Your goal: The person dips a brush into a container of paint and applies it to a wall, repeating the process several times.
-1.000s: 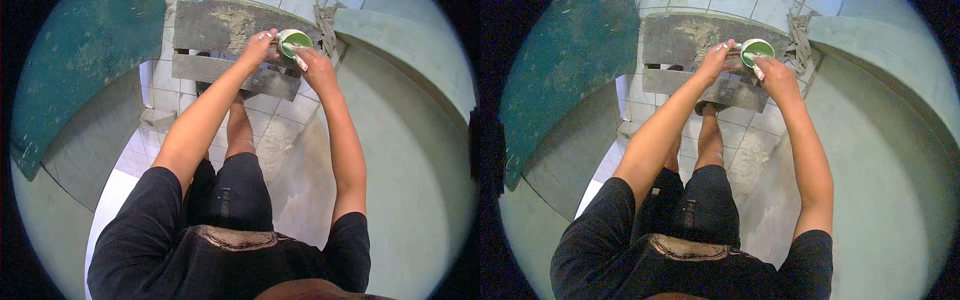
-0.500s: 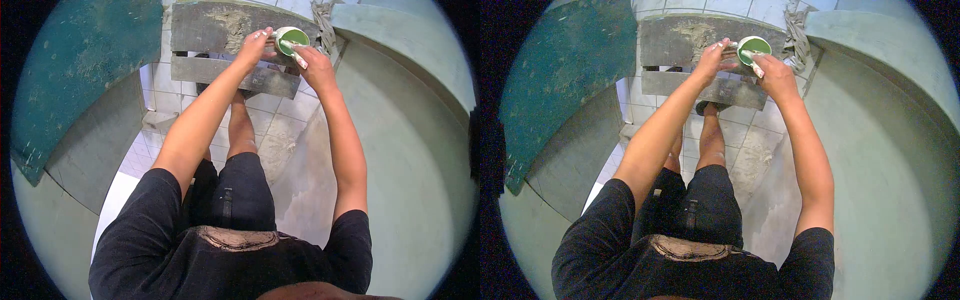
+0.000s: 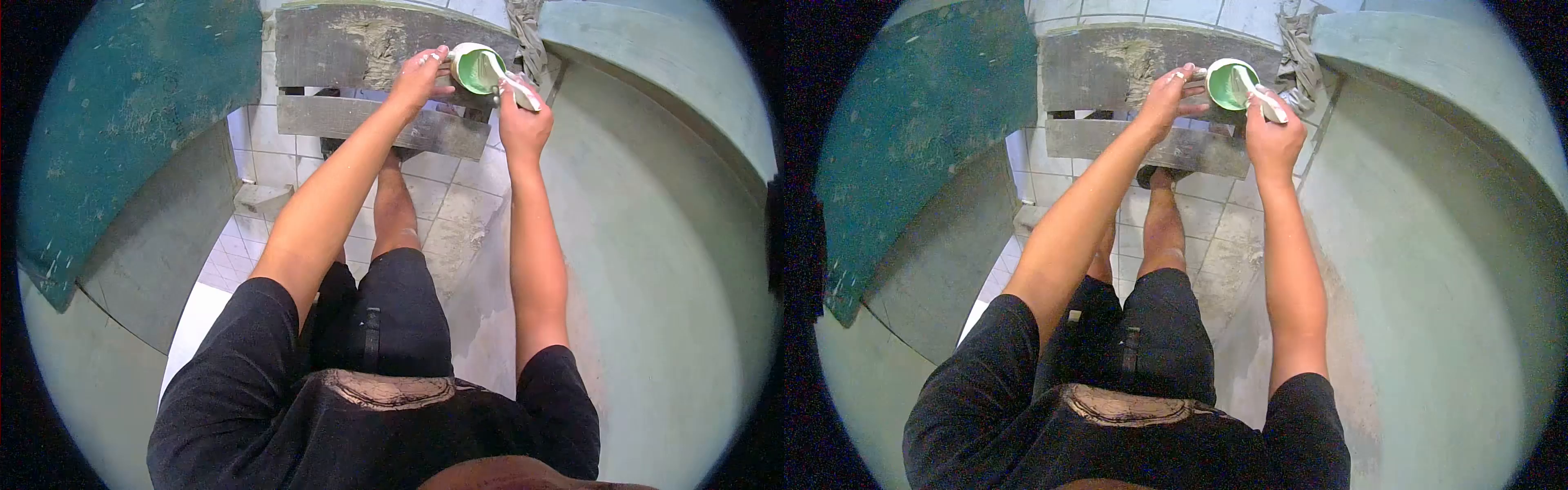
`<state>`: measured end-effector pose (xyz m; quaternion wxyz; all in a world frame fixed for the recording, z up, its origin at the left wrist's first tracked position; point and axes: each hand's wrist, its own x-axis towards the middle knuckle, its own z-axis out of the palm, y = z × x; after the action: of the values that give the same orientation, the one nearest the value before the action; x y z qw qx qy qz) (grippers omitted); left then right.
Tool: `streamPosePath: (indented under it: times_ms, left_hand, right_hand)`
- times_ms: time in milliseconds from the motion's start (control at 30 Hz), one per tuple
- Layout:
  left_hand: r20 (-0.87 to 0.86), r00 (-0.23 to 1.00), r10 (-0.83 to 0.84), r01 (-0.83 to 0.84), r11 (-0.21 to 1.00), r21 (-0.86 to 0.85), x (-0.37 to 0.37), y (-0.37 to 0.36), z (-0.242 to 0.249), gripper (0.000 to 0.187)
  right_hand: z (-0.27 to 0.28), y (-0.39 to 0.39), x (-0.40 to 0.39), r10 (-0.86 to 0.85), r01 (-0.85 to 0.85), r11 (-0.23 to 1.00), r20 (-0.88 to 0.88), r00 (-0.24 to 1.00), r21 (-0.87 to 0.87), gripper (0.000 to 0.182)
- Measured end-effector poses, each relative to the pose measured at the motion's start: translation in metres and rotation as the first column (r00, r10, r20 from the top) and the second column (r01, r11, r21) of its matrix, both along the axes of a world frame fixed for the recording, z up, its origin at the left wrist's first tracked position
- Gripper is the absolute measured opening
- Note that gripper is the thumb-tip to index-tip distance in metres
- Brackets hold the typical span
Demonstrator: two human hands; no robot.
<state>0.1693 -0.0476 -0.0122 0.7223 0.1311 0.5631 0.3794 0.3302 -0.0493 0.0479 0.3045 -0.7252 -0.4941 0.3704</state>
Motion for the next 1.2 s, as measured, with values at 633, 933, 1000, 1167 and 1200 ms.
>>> streamPosePath:
  times_ms: [633,933,1000,1167,1200]
  left_hand:
    - [-0.057,0.989,-0.133,0.137,0.988,0.076,0.002,0.002,0.0,0.043]
    - [-0.065,0.996,-0.069,0.071,0.997,0.034,0.006,-0.001,0.003,0.043]
    - [-0.096,0.991,-0.092,0.098,0.993,0.062,0.004,-0.002,-0.003,0.043]
    - [-0.102,0.987,-0.124,0.131,0.989,0.068,-0.003,0.001,0.001,0.045]
    - [-0.088,0.989,-0.117,0.123,0.99,0.068,-0.006,0.002,-0.001,0.046]
  right_hand:
    - [-0.017,-0.001,0.004,-0.548,0.364,0.836,-0.61,0.573,-0.41,0.02]
    - [-0.001,-0.004,0.006,-0.176,0.157,0.983,-0.269,0.947,-0.093,0.019]
    - [-0.001,-0.006,0.003,-0.134,0.113,0.988,-0.222,0.966,-0.103,0.019]
    - [-0.019,-0.005,0.005,-0.137,0.087,0.985,-0.371,0.918,-0.149,0.022]
    - [-0.018,-0.004,0.006,-0.145,0.078,0.983,-0.435,0.889,-0.168,0.022]
